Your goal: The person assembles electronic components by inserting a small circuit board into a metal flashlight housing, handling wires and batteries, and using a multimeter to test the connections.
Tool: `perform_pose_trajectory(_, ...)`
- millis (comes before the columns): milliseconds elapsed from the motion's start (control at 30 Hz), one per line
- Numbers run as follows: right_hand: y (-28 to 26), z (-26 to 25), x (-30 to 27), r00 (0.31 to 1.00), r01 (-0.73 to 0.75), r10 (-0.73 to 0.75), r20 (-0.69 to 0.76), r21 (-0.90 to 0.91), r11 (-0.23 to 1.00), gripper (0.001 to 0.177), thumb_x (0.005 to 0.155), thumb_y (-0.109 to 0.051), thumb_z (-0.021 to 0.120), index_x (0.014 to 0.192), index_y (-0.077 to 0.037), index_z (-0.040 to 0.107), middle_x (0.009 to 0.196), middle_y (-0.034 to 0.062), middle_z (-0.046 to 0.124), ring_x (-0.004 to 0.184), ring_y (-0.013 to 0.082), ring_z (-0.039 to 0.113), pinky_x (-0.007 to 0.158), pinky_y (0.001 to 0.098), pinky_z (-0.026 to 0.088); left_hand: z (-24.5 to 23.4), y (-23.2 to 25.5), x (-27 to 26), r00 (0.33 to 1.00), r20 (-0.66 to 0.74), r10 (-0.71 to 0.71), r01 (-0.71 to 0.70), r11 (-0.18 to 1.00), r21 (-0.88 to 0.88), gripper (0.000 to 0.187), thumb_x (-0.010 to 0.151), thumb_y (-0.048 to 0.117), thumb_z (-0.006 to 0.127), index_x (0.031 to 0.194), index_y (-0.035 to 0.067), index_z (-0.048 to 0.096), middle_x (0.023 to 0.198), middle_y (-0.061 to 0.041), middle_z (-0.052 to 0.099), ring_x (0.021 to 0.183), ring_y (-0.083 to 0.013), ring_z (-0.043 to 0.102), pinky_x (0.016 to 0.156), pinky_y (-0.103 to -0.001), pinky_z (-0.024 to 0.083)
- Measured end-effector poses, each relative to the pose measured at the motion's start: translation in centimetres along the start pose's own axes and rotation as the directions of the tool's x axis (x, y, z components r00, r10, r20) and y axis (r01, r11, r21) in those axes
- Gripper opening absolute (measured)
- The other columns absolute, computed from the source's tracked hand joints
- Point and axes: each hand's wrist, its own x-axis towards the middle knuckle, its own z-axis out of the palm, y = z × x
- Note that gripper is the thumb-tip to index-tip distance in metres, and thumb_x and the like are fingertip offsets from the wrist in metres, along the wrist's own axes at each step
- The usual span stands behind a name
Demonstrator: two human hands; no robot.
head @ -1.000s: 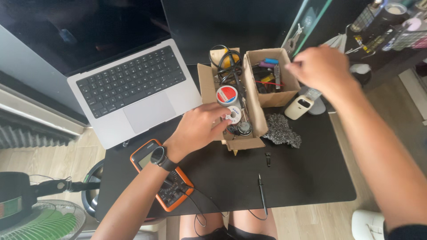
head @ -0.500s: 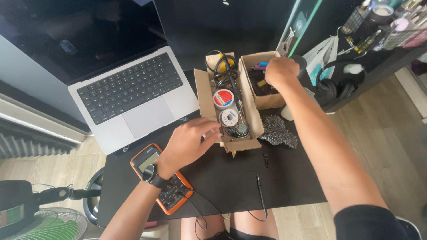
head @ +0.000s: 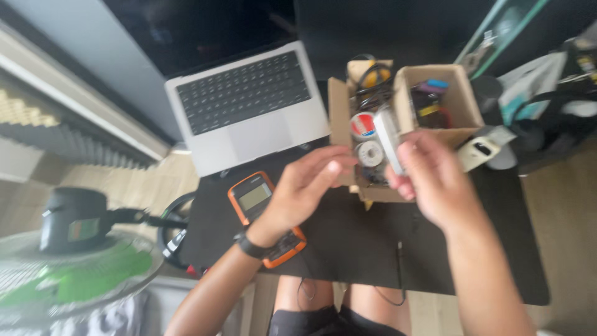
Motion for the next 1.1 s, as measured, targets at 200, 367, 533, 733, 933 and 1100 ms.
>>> perform_pose_trajectory(200,3.3,9.3,-3.1,0.993,0.121,-0.118,0.024,-0.231,0.965,0.024,0.101,-0.023,0.060,0.118,-0.007,0.066,0.080,0.0029,0.072,0.066,0.0070,0.066,0.057,0.0213,0.050,0.2,0.5,-4.1,0.959,-0.262,-0.109,0.081,0.990,-0.117,0.035,0.109,0.022,0.053,0.127,-0.007,0.064,0.110,-0.014,0.073,0.096,-0.0150,0.069,0.083,-0.026,0.056)
perform_pose_trajectory(367,3.2,4.7,-7.2,0.963,0.202,-0.268,-0.030,-0.579,0.790,0.023,0.094,-0.015,0.069,0.114,-0.005,0.074,0.082,0.0055,0.078,0.074,0.0089,0.076,0.065,0.0227,0.056,-8.4,3.1,-9.5,0.738,-0.675,-0.023,0.492,0.703,0.514,0.027,0.101,0.028,0.062,0.110,0.006,0.075,0.094,-0.009,0.084,0.071,-0.0128,0.070,0.058,-0.029,0.050)
perform_pose_trajectory(533,4.8,0.7,-10.4,0.957,0.067,-0.218,-0.191,-0.585,0.808,0.019,0.101,-0.009,0.066,0.118,-0.003,0.073,0.081,0.0066,0.075,0.068,0.0086,0.071,0.065,0.0212,0.054,-12.1,-0.6,-13.3,0.783,-0.496,0.376,0.470,0.166,0.867,0.023,0.087,0.025,0.080,0.091,0.005,0.070,0.081,-0.012,0.070,0.075,-0.0319,0.067,0.066,-0.043,0.053)
perform_pose_trajectory(733,5.6,2.7,-11.5,0.947,0.052,-0.252,-0.198,-0.680,0.732,0.015,0.093,-0.013,0.073,0.107,-0.005,0.075,0.086,0.0068,0.076,0.072,0.0083,0.072,0.059,0.0229,0.053,-12.4,-5.0,-15.0,0.737,-0.520,0.433,0.479,0.209,0.853,0.030,0.086,0.026,0.083,0.094,0.003,0.066,0.087,-0.014,0.067,0.078,-0.0350,0.066,0.067,-0.046,0.052)
perform_pose_trajectory(933,6.0,11.3,-9.1,0.917,0.359,-0.370,0.150,-0.716,0.598,0.020,0.084,-0.017,0.077,0.102,-0.007,0.076,0.090,0.0022,0.071,0.078,0.0198,0.068,0.064,0.0329,0.055,-10.2,-4.1,-15.5,0.729,-0.394,0.561,0.417,0.093,0.904,0.037,0.089,0.021,0.081,0.115,-0.002,0.069,0.113,-0.019,0.064,0.100,-0.0397,0.059,0.087,-0.050,0.049)
perform_pose_trajectory(1100,7.4,14.1,-6.9,0.858,0.498,-0.374,0.353,-0.753,0.430,0.018,0.087,-0.014,0.071,0.105,-0.008,0.074,0.097,0.0020,0.068,0.085,0.0222,0.069,0.070,0.0360,0.058,-5.7,-3.6,-16.3,0.927,-0.099,0.362,-0.026,0.325,0.945,0.052,0.085,0.028,0.081,0.129,0.003,0.067,0.142,-0.016,0.060,0.137,-0.0344,0.055,0.112,-0.048,0.042)
